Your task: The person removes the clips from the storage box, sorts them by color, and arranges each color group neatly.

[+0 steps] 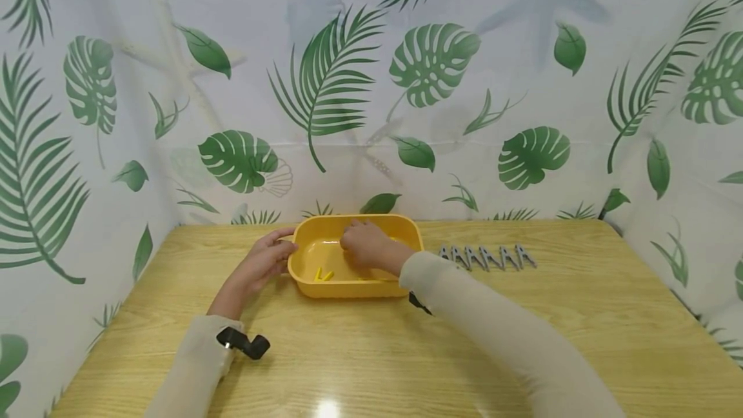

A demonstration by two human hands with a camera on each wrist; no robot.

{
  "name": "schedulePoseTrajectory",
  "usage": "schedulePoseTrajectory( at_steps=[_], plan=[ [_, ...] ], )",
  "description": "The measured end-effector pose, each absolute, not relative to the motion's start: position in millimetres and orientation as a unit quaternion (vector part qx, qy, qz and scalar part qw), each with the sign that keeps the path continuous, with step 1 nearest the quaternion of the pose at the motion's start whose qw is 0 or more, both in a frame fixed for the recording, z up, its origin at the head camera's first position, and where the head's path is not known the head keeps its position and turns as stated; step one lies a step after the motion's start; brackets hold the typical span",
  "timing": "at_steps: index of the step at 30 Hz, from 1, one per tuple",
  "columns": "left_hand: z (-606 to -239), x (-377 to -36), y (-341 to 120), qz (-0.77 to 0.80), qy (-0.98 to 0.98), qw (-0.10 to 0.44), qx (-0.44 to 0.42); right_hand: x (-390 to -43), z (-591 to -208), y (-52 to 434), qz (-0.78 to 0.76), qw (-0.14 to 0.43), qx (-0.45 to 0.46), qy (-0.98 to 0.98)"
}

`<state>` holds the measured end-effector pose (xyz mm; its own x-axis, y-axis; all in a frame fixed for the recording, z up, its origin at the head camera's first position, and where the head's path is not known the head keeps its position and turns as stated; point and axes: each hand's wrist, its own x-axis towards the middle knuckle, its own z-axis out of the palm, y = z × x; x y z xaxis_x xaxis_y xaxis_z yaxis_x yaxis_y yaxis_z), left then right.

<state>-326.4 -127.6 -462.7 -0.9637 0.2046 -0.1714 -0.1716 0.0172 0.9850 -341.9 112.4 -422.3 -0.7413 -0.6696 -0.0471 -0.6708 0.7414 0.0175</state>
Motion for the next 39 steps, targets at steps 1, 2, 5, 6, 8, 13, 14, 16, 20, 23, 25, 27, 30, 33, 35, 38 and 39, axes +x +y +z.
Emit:
schedulePoseTrajectory(
  at_steps=[1,2,5,6,8,13,14,16,20,23,25,27,30,33,35,38,39],
  plan=[
    [-463,-326,-127,0.701,0.700,0.134,0.010,-341,-421,113,0.017,0.018,-0.357,0.934],
    [-462,-327,-126,0.701,0.700,0.135,0.009,-341,-419,113,0.017,0.018,-0.356,0.934],
    [-462,-326,-126,0.701,0.700,0.136,0.010,-340,-414,116,0.025,0.010,-0.353,0.935],
    [-462,-326,-125,0.700,0.701,0.136,0.010,-339,-412,117,0.032,0.006,-0.353,0.935],
    [-461,-326,-125,0.699,0.702,0.137,0.011,-338,-408,120,0.047,-0.005,-0.355,0.934],
    [-461,-327,-126,0.698,0.703,0.140,0.012,-333,-395,130,0.078,-0.051,-0.372,0.923],
    [-461,-327,-126,0.698,0.702,0.140,0.013,-332,-393,133,0.083,-0.063,-0.376,0.921],
    [-461,-326,-126,0.699,0.702,0.139,0.014,-330,-388,138,0.087,-0.082,-0.380,0.917],
    [-461,-326,-126,0.702,0.699,0.138,0.016,-325,-381,149,0.095,-0.103,-0.378,0.915],
    [-462,-326,-125,0.699,0.701,0.138,0.016,-319,-375,159,0.088,-0.113,-0.374,0.916],
    [-462,-326,-125,0.696,0.704,0.140,0.018,-314,-370,167,0.085,-0.125,-0.371,0.916],
    [-462,-326,-126,0.696,0.704,0.140,0.017,-310,-366,176,0.077,-0.134,-0.365,0.918],
    [-463,-326,-128,0.698,0.702,0.140,0.020,-305,-361,189,0.065,-0.146,-0.352,0.922],
    [-463,-327,-129,0.701,0.699,0.139,0.023,-300,-357,205,0.049,-0.147,-0.333,0.930],
    [-463,-327,-129,0.700,0.700,0.139,0.027,-297,-356,217,0.039,-0.148,-0.319,0.935],
    [-463,-327,-129,0.700,0.700,0.139,0.031,-291,-354,235,0.022,-0.150,-0.298,0.942],
    [-463,-326,-129,0.700,0.700,0.139,0.033,-288,-353,241,0.018,-0.151,-0.291,0.945]
  ],
)
